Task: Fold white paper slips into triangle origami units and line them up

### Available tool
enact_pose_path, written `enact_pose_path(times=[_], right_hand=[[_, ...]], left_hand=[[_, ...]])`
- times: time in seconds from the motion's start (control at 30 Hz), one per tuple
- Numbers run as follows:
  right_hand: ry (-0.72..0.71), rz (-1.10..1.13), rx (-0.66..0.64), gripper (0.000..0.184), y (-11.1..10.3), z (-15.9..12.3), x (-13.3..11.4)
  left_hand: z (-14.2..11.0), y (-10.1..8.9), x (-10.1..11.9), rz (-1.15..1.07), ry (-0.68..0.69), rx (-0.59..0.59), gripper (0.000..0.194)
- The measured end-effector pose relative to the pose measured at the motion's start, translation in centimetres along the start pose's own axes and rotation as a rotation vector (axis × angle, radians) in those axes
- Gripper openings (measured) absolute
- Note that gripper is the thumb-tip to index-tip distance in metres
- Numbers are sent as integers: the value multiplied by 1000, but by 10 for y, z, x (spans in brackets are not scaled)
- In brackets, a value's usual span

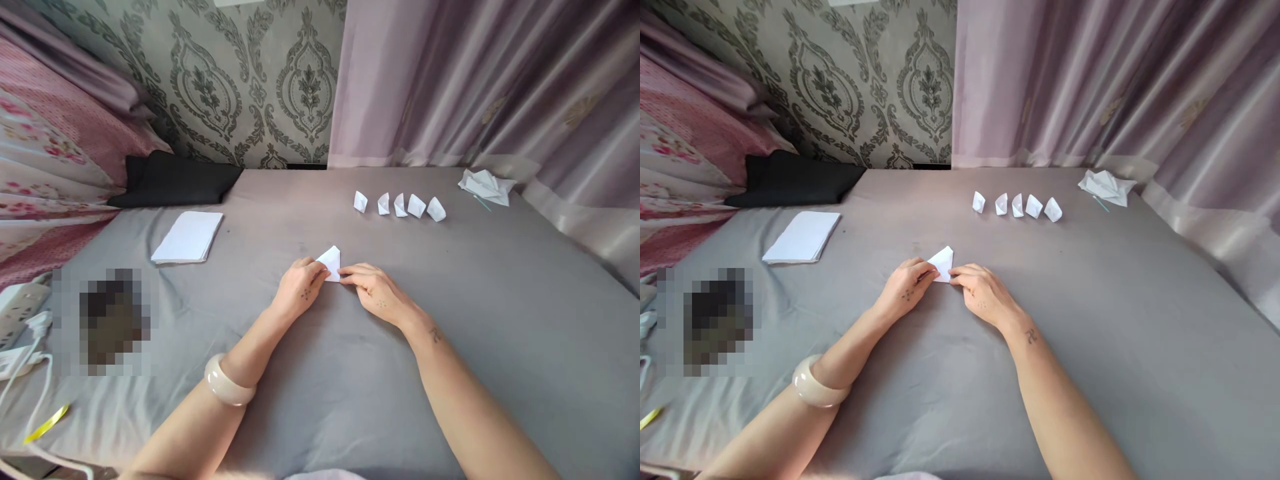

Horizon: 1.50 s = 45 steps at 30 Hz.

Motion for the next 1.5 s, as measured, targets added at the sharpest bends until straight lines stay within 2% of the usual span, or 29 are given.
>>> enact_pose_path(times=[0.2, 0.4, 0.57, 0.73, 0.93, 1.2, 1.37, 1.5], right_hand=[[-7, -9, 12, 50, 1, -1, 0], [-14, 18, 21, 51, 1, -1, 0], [-8, 35, 18, 60, -1, -2, 1], [-70, -29, -39, 53, 0, -2, -1], [-42, -75, -100, 56, 2, -3, 0], [-20, -121, -105, 48, 5, -4, -3], [5, -143, -105, 46, 5, -3, -6], [26, -148, -97, 46, 4, -2, -9]], left_hand=[[4, 3, -8, -10, -94, 58, 20], [5, 4, -8, -12, -66, 50, 19], [5, 3, -8, -15, -45, 39, 20], [5, 3, -8, -27, -48, 34, 21], [7, 4, -10, -12, -51, 34, 20], [8, 2, -10, 15, -94, 23, 19], [5, -2, -9, -14, -109, 62, 16], [3, -4, -10, 53, -137, 81, 15]])
Point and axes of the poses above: each hand's wrist, its own z-axis towards the middle knuckle, its own y-axis out of the palm, x = y × z, the point moved 5 cm from there along z, towards the middle knuckle, and after that the axes turned 4 degrees about -x, right-handed, at the moved point
